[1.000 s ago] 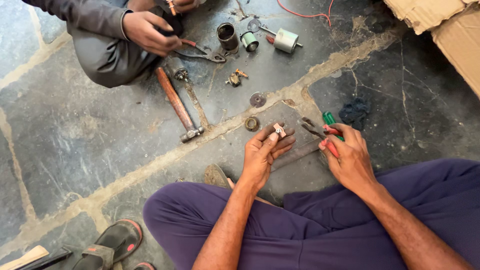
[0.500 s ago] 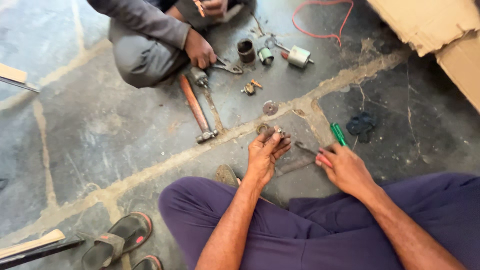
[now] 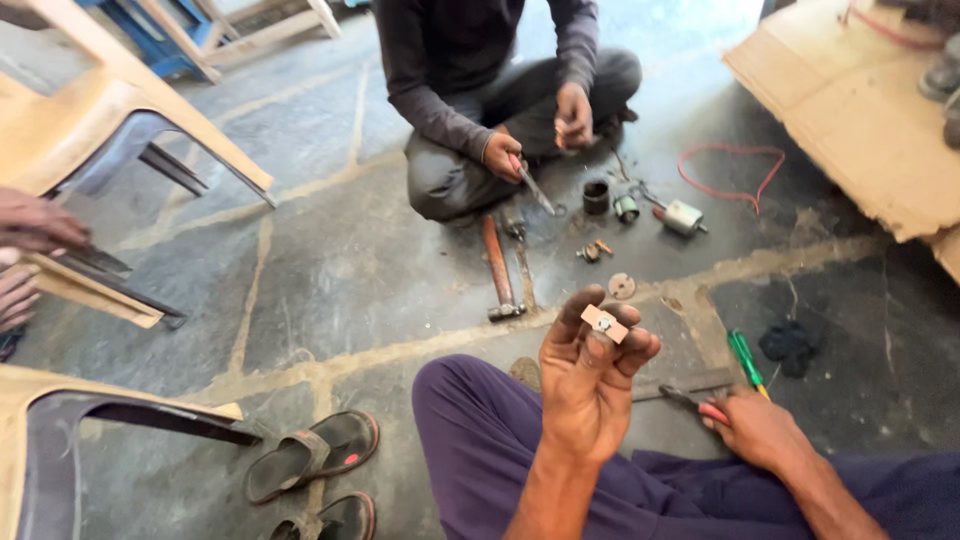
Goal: The person sits on the floor and uses pliers to bend and shape a small metal component. They repeatedly adjust the piece with their hands and the tool, working on a small electrical part among scattered tools and motor components.
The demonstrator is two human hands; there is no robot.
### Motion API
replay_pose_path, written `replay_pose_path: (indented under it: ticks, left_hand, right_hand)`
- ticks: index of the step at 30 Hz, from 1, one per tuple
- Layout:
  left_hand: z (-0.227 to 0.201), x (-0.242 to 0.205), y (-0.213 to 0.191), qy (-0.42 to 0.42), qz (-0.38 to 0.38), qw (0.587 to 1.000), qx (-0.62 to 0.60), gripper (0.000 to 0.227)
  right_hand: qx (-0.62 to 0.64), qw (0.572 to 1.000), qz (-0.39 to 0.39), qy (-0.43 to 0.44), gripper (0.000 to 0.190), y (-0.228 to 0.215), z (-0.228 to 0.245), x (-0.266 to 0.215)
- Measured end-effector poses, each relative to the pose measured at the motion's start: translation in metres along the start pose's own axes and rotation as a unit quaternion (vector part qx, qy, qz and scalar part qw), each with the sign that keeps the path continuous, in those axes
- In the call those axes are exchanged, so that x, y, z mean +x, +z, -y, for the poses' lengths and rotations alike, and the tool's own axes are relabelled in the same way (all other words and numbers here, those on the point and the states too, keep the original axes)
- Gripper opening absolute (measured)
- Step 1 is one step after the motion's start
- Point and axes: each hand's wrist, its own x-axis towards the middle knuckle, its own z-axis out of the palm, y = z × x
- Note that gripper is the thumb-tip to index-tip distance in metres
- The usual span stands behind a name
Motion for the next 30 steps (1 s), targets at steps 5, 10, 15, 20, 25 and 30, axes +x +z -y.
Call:
replay_pose_path:
  ticks: [5, 10, 15, 20, 25, 30]
  left_hand:
    - [-0.027, -0.032, 0.056, 0.035, 0.027, 0.998, 0.034, 0.041]
    - [-0.045, -0.066, 0.086, 0.0, 0.083, 0.995, -0.056, 0.042]
    - [-0.058, -0.092, 0.1, -0.044, 0.118, 0.983, -0.135, 0.047]
    - [-0.053, -0.102, 0.098, -0.06, 0.111, 0.975, -0.183, 0.053]
    - [-0.043, -0.101, 0.098, -0.03, 0.099, 0.988, -0.111, 0.044]
    - [-0.042, -0.092, 0.097, -0.025, 0.074, 0.993, -0.083, 0.039]
  right_hand:
    - [-0.012, 0.999, -0.013, 0.051, 0.034, -0.026, 0.012, -0.019]
    - [0.015, 0.99, -0.1, 0.095, 0.035, -0.078, 0.049, -0.053]
    - [0.058, 0.973, -0.21, 0.07, 0.033, -0.132, 0.102, -0.09]
    - [0.092, 0.952, -0.29, 0.017, 0.029, -0.17, 0.149, -0.125]
    - [0.098, 0.94, -0.323, -0.048, 0.029, -0.191, 0.179, -0.147]
    - [0.108, 0.95, -0.291, -0.043, 0.034, -0.19, 0.182, -0.142]
